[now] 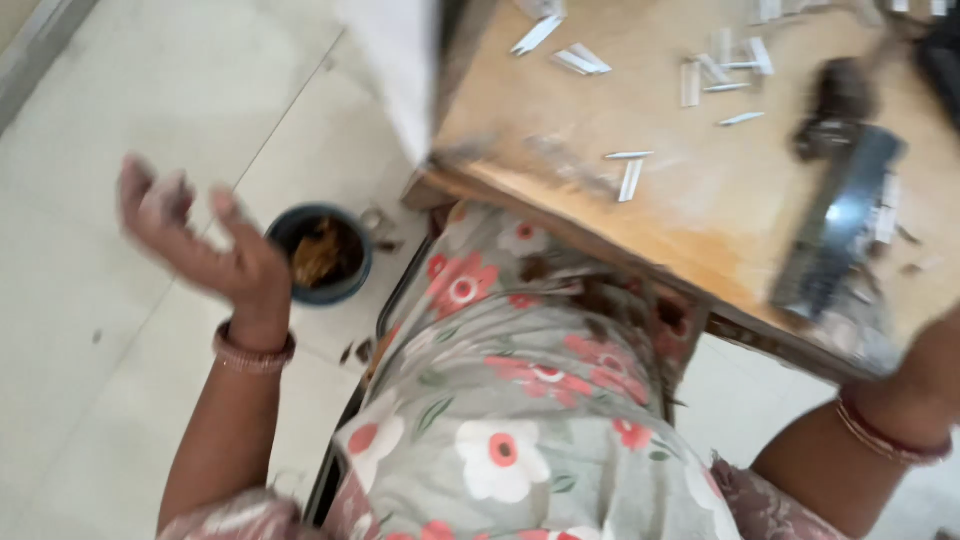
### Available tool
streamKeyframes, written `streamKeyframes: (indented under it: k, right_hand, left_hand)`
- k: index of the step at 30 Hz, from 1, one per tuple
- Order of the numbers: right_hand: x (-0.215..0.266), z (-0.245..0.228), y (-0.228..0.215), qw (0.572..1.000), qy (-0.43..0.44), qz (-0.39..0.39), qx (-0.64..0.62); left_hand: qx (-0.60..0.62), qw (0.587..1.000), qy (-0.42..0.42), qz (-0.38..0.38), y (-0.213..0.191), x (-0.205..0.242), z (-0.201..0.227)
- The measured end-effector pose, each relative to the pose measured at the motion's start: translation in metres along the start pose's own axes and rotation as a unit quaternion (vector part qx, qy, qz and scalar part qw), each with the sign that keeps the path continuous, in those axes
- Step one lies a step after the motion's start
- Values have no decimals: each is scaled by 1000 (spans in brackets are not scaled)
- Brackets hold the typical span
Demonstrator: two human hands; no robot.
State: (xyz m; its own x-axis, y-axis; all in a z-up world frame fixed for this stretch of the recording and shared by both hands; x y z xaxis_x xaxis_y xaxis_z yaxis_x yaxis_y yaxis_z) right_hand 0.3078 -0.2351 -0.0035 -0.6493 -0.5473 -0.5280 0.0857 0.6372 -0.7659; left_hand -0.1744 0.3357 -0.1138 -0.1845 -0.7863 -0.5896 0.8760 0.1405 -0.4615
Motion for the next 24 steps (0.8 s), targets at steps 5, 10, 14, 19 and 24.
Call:
streamKeyframes:
  k: [5, 10, 14, 19, 24]
  right_hand:
    - [-97, -148, -25, 982, 27, 108, -151]
    - [-152, -197, 43, 969, -153, -193, -2]
    - [-173, -179, 99, 947, -113, -297, 40]
    - [-180, -175, 115, 922, -58, -355, 143]
    - [-148, -196, 102, 918, -10, -367, 148]
  left_hand:
    - [-95, 946, 308, 22, 22, 34, 50]
    - [304, 877, 360, 92, 19, 6, 217]
    - [372, 868, 324, -65, 41, 6, 264]
    - [383, 875, 232, -185, 65, 0, 302]
    - [442, 841, 117, -289, 96, -1, 324]
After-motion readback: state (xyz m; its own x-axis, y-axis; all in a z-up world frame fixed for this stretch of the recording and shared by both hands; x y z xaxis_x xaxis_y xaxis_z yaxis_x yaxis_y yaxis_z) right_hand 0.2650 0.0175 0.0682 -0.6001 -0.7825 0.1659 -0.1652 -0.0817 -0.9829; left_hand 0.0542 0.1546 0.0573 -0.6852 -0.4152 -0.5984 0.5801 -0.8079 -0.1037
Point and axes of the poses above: each hand's wrist, its own x-axis away from the middle knuckle, its own y-axis out of the palm, z = x × y, the point moved 8 cm from there along -x, towards the middle knuckle, and after that the axes turned 9 degrees about -x, right-handed, at the moved point
